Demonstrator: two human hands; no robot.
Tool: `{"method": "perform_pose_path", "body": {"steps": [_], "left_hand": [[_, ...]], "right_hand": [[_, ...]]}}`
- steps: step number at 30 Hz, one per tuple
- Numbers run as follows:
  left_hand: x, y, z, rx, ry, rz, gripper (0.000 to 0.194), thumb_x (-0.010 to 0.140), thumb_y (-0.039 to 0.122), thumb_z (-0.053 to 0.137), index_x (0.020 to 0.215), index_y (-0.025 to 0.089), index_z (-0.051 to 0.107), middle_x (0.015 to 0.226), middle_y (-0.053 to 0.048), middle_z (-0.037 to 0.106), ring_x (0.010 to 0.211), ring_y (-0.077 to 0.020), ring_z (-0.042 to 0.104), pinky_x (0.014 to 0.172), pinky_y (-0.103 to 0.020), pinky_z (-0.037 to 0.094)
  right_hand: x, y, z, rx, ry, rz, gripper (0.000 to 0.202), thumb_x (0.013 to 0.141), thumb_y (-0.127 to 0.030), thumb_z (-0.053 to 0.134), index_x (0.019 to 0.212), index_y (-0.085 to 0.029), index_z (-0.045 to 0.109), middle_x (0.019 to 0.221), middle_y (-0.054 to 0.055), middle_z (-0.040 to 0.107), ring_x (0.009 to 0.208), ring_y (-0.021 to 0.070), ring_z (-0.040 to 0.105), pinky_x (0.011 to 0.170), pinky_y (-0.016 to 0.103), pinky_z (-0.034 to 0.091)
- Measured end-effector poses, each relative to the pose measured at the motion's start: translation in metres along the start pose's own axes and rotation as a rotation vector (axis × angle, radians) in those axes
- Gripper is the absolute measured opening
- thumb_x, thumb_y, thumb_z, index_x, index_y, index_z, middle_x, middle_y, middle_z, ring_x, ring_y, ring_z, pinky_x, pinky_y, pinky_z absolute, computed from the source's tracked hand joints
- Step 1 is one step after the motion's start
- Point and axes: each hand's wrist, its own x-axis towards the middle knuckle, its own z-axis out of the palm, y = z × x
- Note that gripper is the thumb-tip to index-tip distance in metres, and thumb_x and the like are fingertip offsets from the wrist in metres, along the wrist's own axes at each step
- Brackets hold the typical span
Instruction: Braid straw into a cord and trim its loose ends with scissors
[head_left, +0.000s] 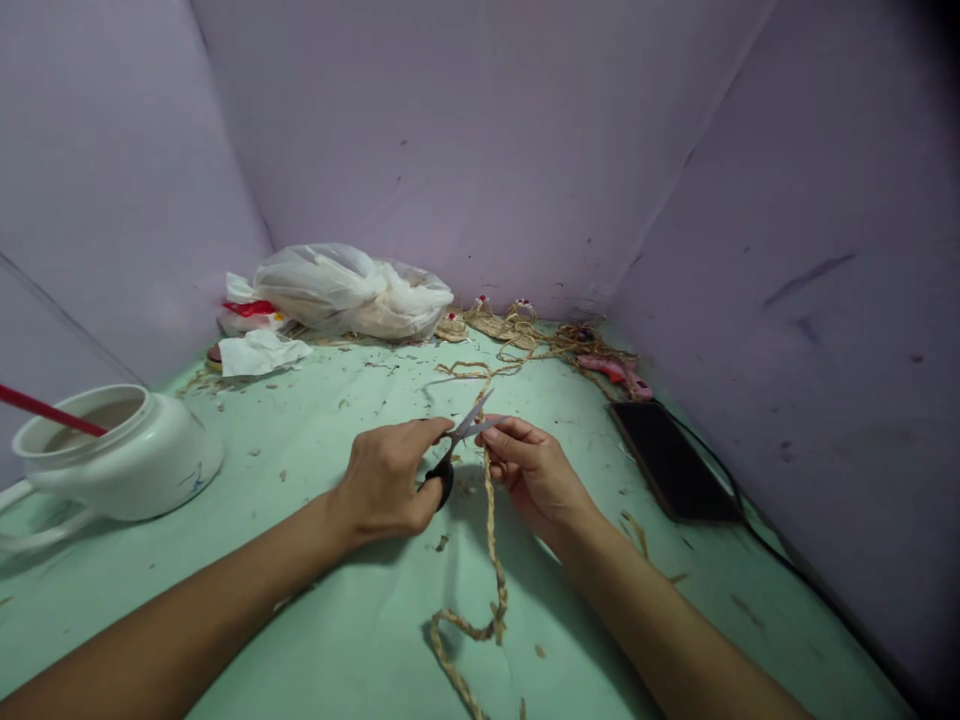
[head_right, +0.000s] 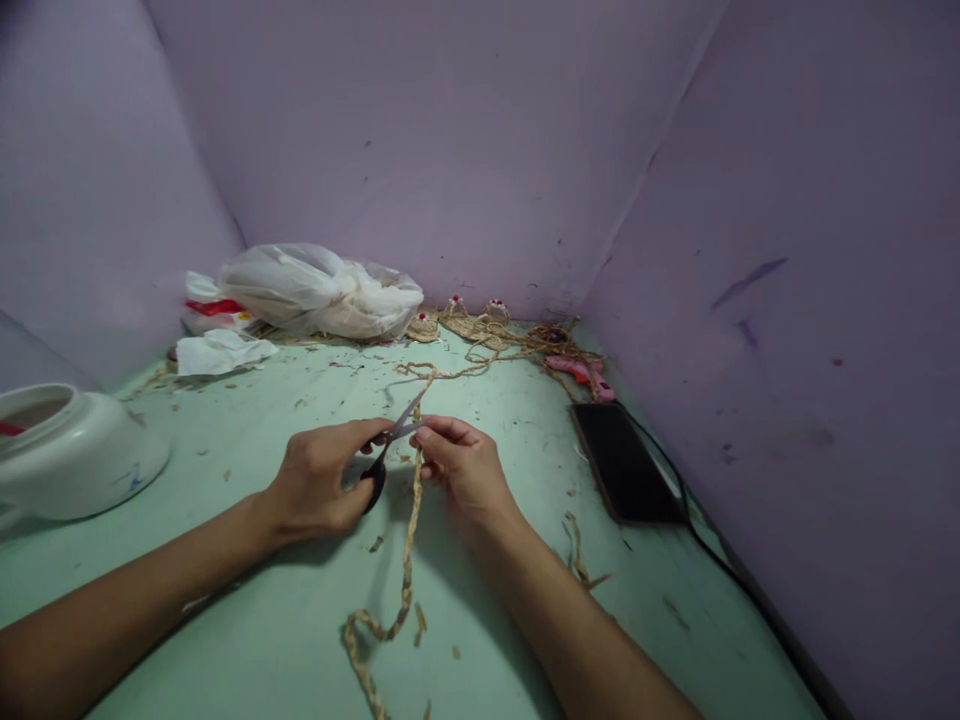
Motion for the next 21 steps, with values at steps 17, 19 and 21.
{"method": "perform_pose_path", "body": {"steps": [17,19,21], "left_hand": [[-0.003,0.029,-0.004,0.089,-0.180,-0.100,0.048,0.071,0.024,0.043,0.118,0.016,0.044,0.093,-0.009,0.065,0.082,-0.0251,0.060,0.069,-0.036,0.044],[-0.003,0.028,-0.003,0.113,-0.194,-0.094,0.053,0.070,0.025,0.043,0.122,0.014,0.041,0.093,-0.011,0.065,0.082,-0.0263,0.060,0.068,-0.038,0.045],[-0.003,0.027,-0.003,0.118,-0.210,-0.097,0.055,0.070,0.025,0.043,0.124,0.013,0.040,0.093,-0.012,0.065,0.080,-0.0265,0.061,0.067,-0.038,0.046]], "right_hand": [[0.004,0.021,-0.004,-0.027,0.026,-0.270,0.010,0.060,-0.019,0.070,0.068,-0.016,0.065,0.070,0.001,0.067,0.065,0.0121,0.062,0.070,0.029,0.052],[0.003,0.022,-0.004,-0.055,0.032,-0.265,0.010,0.060,-0.019,0.070,0.068,-0.015,0.065,0.069,0.001,0.067,0.065,0.0124,0.061,0.070,0.029,0.051],[0.003,0.023,-0.003,-0.073,0.036,-0.259,0.010,0.061,-0.020,0.070,0.067,-0.015,0.065,0.068,0.001,0.067,0.065,0.0123,0.061,0.071,0.030,0.051]]}}
